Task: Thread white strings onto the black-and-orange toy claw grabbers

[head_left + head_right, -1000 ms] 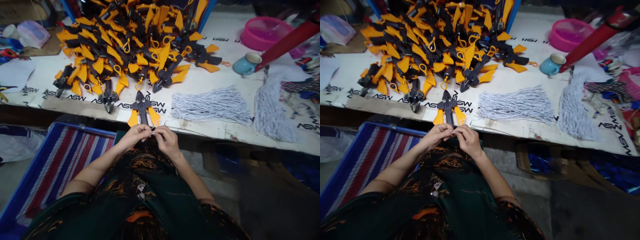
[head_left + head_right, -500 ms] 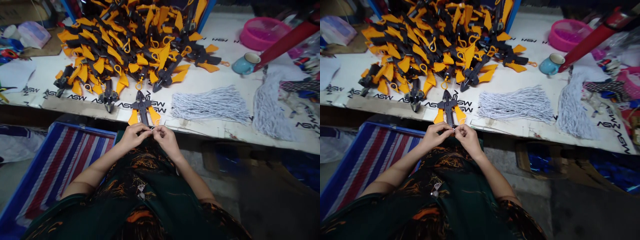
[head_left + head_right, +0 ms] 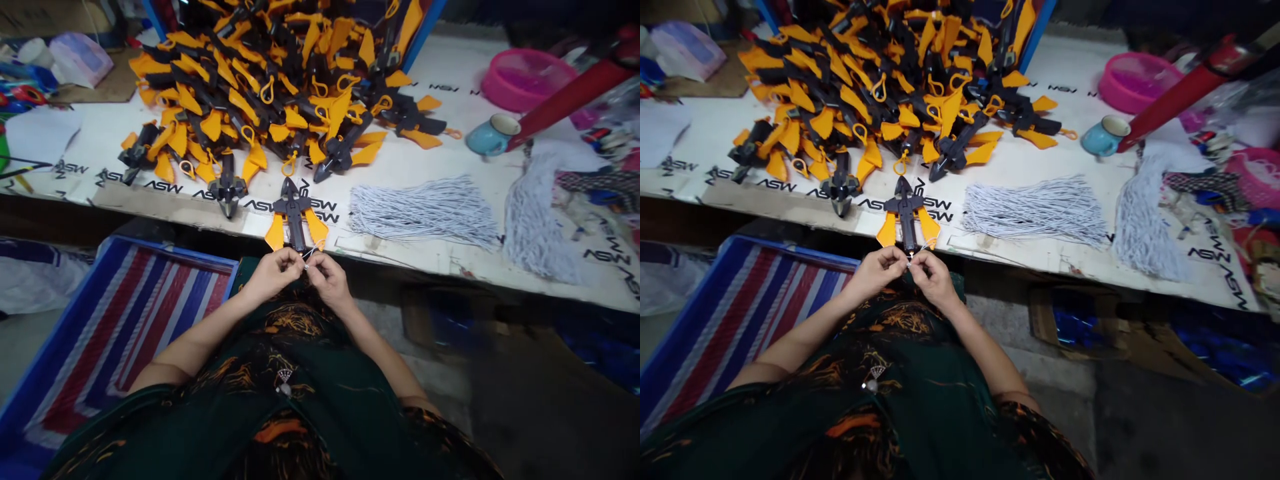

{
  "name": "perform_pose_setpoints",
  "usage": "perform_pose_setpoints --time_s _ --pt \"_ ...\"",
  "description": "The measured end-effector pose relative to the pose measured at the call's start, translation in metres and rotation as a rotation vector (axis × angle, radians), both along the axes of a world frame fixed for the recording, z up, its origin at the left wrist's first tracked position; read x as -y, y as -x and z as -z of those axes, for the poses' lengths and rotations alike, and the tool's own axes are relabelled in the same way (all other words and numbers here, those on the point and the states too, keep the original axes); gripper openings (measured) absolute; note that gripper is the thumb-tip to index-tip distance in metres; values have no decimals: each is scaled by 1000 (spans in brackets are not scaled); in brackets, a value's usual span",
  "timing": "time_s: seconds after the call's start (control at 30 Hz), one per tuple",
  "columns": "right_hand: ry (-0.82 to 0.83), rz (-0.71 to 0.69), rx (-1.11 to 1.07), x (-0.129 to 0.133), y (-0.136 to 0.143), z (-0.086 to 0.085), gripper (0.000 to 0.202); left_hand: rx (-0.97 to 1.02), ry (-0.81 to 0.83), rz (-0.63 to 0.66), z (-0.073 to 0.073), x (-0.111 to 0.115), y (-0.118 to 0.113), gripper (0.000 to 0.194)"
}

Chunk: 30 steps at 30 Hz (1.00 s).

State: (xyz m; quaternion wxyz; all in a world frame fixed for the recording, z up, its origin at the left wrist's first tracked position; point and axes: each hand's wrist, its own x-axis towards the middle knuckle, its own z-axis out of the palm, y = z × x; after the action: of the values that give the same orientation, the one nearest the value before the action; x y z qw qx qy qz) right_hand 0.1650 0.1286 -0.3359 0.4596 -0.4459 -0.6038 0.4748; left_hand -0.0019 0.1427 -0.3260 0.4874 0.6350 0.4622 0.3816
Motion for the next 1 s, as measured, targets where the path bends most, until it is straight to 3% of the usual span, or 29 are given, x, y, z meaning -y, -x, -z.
perform_pose_setpoints --time_s 0.07,0.17,0.27,0.33,0.57,0.7,0.77,0.9,1.0 --pt "83 10 -16 1 3 -2 36 -37 -184 -41 2 1 3 19" --pt "188 -31 -18 2 4 -8 40 -117 -521 13 4 0 11 17" --pt "244 -98 -30 4 2 -14 40 -198 -660 60 3 0 17 15" --pt "222 -108 -25 6 1 -16 38 -174 -604 49 2 2 18 14" --pt "149 22 76 9 4 -10 34 45 -137 33 6 7 10 22" --pt "179 -19 52 7 -1 -10 32 66 -70 39 10 5 12 24" --pt "177 -14 63 7 -3 -10 31 -14 -195 81 10 3 16 20" --pt "176 -15 68 5 1 -10 30 -378 -629 187 10 -8 23 18" --pt "170 -30 75 3 2 -11 29 -605 -806 268 8 -15 27 18"
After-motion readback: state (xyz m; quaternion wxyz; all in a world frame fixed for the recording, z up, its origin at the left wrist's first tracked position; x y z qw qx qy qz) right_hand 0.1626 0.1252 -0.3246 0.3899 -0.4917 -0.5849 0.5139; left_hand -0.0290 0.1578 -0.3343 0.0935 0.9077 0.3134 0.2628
